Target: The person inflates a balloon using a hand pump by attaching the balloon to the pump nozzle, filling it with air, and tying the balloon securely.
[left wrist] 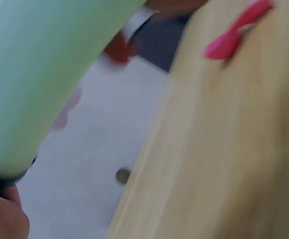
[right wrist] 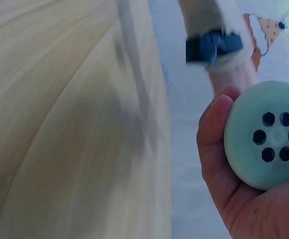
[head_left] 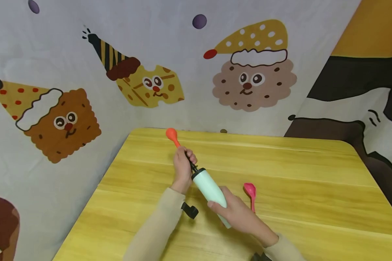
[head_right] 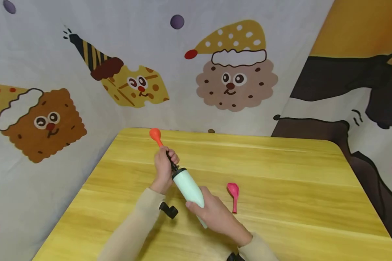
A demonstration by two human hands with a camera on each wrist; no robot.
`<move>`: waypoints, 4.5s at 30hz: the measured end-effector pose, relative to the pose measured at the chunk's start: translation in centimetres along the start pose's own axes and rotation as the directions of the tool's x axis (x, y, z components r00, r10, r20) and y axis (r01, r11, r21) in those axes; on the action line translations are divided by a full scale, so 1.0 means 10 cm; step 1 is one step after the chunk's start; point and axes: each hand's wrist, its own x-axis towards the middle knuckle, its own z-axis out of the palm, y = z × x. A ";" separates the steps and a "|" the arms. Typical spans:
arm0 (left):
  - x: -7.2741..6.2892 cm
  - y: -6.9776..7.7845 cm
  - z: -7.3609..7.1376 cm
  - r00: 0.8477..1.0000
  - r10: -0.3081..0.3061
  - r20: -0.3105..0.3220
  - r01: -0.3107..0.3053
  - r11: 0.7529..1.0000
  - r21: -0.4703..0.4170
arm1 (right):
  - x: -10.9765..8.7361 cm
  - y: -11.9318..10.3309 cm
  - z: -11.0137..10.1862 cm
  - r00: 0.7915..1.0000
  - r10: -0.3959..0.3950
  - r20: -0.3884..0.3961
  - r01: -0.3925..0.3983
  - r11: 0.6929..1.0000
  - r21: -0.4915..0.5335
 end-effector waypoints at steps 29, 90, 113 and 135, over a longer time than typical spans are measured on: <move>0.03 -0.02 -0.25 0.998 -0.040 -0.056 0.039 0.999 -0.022 | 0.02 0.00 0.04 0.999 -0.018 0.038 0.021 0.997 -0.071; -0.15 -0.30 -0.31 0.992 -0.111 -0.061 0.112 0.994 0.005 | 0.11 0.11 0.10 1.000 -0.016 0.025 0.019 0.988 -0.151; -0.16 -0.21 -0.26 0.994 -0.085 -0.071 0.084 0.996 -0.022 | -0.08 0.10 -0.01 0.999 -0.048 0.014 0.050 0.960 -0.276; 0.10 0.01 -0.47 0.993 -0.038 -0.112 0.034 0.999 -0.041 | -0.32 0.05 -0.05 1.000 -0.013 0.026 0.020 0.962 -0.274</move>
